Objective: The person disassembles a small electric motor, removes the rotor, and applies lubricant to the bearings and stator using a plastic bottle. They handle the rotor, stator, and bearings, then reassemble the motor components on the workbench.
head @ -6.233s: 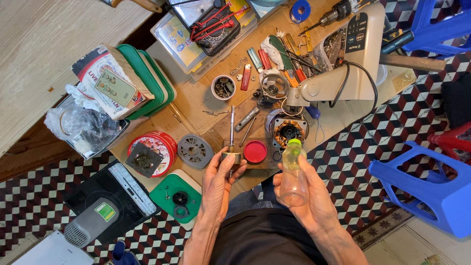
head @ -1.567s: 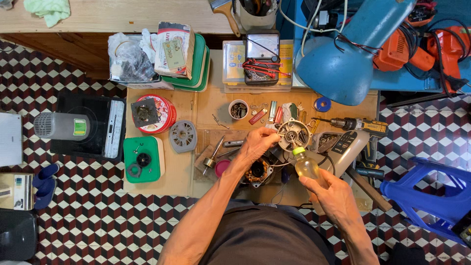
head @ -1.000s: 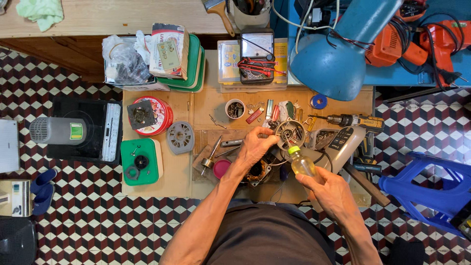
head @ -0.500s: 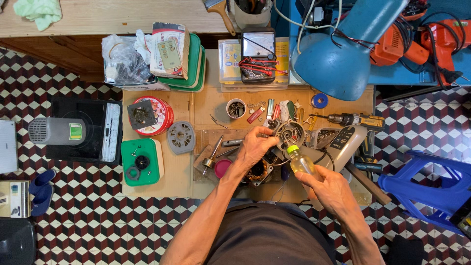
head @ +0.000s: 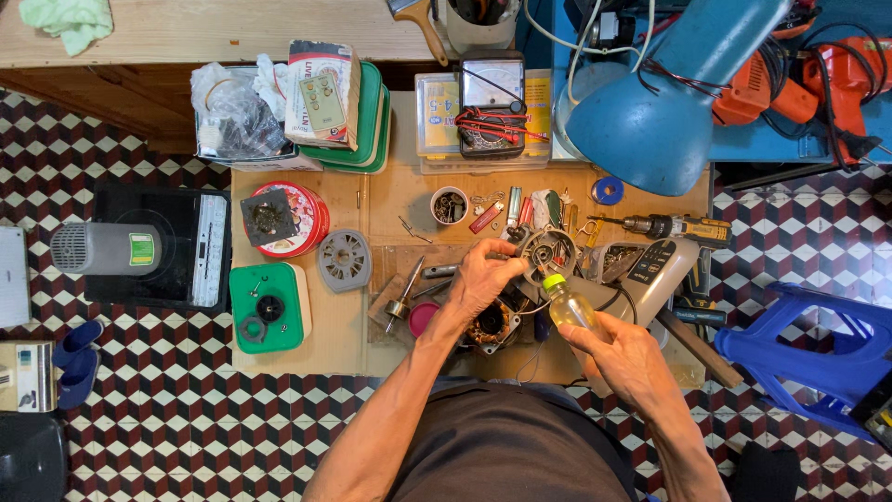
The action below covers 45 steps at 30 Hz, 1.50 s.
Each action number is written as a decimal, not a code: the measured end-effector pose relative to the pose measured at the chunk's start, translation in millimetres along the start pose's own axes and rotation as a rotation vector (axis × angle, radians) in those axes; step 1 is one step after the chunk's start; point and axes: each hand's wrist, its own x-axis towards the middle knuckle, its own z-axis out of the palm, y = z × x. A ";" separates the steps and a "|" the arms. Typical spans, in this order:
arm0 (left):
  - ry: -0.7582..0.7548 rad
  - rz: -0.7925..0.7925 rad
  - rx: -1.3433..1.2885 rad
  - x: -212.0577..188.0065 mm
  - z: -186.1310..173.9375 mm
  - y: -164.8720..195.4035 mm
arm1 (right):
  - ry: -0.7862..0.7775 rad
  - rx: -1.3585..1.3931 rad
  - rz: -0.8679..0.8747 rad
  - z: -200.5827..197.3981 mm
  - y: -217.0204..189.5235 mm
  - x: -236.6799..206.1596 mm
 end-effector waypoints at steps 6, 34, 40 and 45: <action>0.003 -0.010 0.005 -0.6 -4.4 -0.7 | 0.018 0.033 -0.014 2.4 -4.9 -2.7; 0.028 -0.062 0.034 8.4 -15.2 -10.5 | 0.015 0.011 0.025 9.6 -6.1 12.7; 0.023 -0.062 -0.089 10.9 -14.2 -15.0 | 0.005 0.030 0.060 5.3 -10.0 6.1; 0.042 -0.077 -0.067 10.0 -14.9 -16.5 | 0.018 0.076 0.042 3.4 -12.2 -0.7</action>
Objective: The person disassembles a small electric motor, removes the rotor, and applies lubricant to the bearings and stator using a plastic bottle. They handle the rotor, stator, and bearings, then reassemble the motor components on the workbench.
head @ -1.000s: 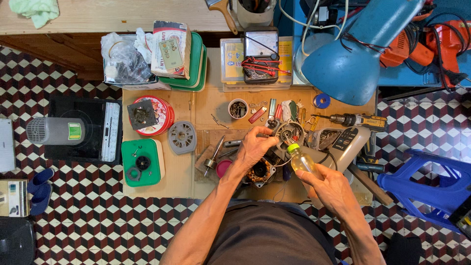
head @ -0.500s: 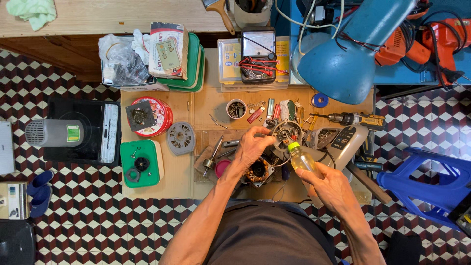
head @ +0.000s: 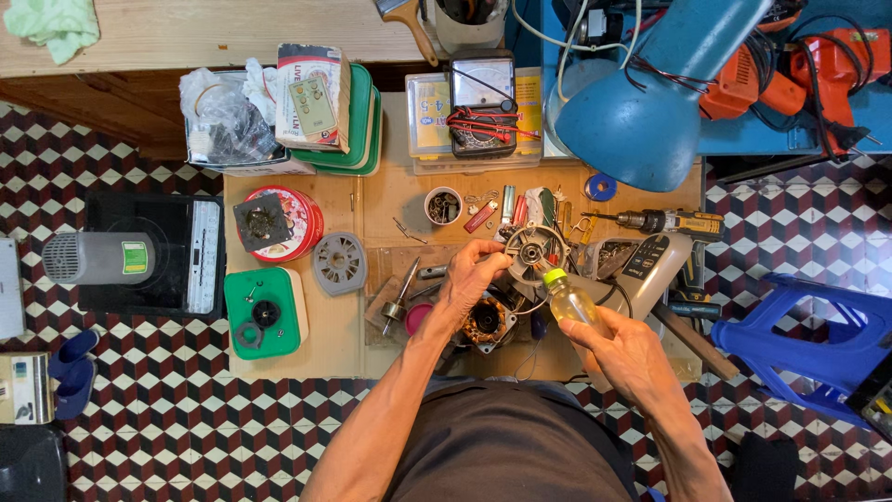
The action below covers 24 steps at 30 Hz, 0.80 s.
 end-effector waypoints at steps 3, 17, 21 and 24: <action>0.004 0.002 0.007 0.3 -0.5 -0.8 | -0.002 -0.010 -0.006 -1.4 1.0 -0.4; -0.026 0.039 0.029 -3.5 -1.5 1.9 | -0.008 -0.088 0.018 0.7 6.5 9.1; -0.020 0.033 0.024 -3.8 -1.7 3.0 | -0.015 -0.107 0.023 0.9 6.8 7.5; -0.024 0.034 0.015 -5.1 -3.0 3.0 | -0.010 -0.117 0.009 2.9 7.1 7.7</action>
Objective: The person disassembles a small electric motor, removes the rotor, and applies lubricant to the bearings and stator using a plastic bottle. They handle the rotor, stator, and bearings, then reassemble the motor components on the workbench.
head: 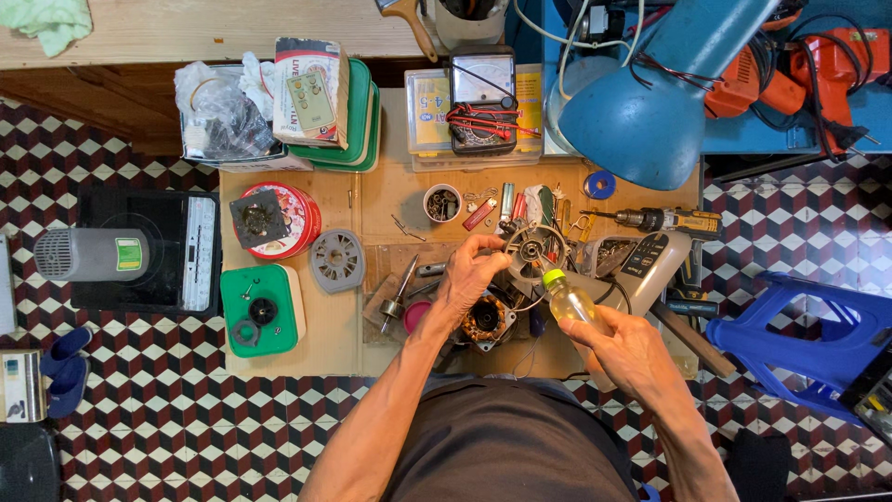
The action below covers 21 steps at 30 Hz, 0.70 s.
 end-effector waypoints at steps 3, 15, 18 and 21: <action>-0.011 0.000 0.002 -1.2 -0.6 -0.3 | -0.004 0.002 0.011 2.2 1.5 -0.1; 0.015 -0.018 0.032 -3.8 -0.2 1.7 | -0.036 -0.067 0.044 4.9 10.3 3.6; -0.003 0.008 0.001 -5.3 0.3 1.9 | -0.024 -0.068 0.016 6.1 11.4 5.2; -0.009 0.003 0.001 -5.1 0.1 2.3 | -0.029 -0.068 0.031 7.0 13.0 6.9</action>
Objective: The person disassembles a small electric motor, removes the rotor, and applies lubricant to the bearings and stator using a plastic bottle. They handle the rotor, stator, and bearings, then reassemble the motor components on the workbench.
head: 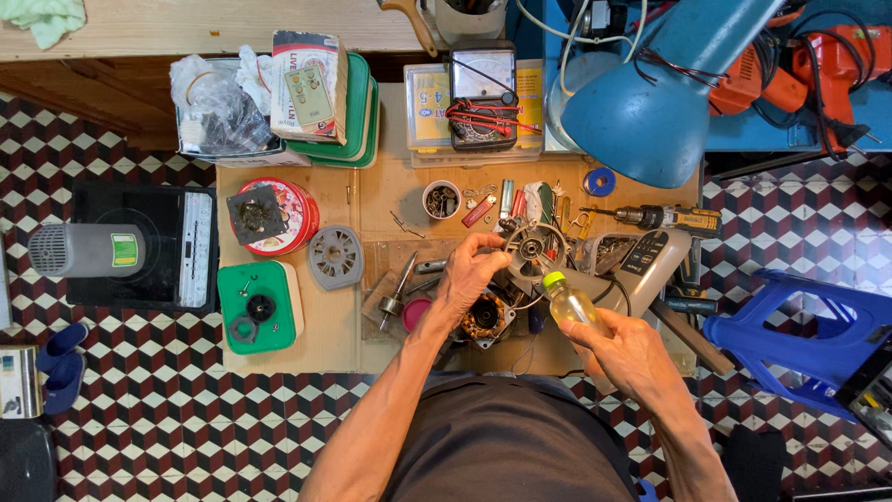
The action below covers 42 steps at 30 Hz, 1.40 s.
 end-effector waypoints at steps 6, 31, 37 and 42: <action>0.006 0.006 -0.002 1.2 -1.3 -6.0 | 0.012 0.008 -0.031 4.9 1.9 1.4; 0.014 -0.037 0.002 3.6 -2.6 -11.1 | 0.000 -0.016 -0.052 4.7 -7.7 1.4; 0.008 -0.020 0.016 1.2 -3.5 -13.4 | -0.045 -0.062 0.030 8.4 -6.8 4.6; -0.003 -0.011 0.031 1.0 -4.9 -14.1 | -0.027 -0.053 0.011 10.1 -7.3 4.3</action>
